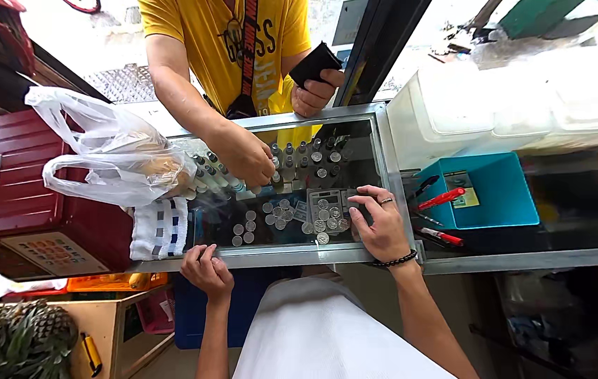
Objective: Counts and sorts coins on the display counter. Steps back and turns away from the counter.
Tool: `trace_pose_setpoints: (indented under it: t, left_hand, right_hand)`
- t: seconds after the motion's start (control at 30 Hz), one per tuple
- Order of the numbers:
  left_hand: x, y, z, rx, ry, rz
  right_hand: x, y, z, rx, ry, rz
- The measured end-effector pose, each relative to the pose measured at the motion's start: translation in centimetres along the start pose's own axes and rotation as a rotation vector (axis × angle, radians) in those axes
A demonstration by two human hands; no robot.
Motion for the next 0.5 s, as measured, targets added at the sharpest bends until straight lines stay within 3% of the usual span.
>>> trace_pose_setpoints:
  t: [0.5]
  left_hand:
    - [-0.65, 0.24, -0.18, 0.022, 0.015, -0.045]
  right_hand:
    - [-0.24, -0.02, -0.07, 0.008, 0.032, 0.001]
Point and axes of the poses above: each hand's wrist, its own y-axis towards the middle knuckle, its own z-axis out of the palm, x = y × z, the point moved 2 cm from there along y, towards the middle knuckle, and after that the axes turned 11 degrees about x, right-handed, at the moved point
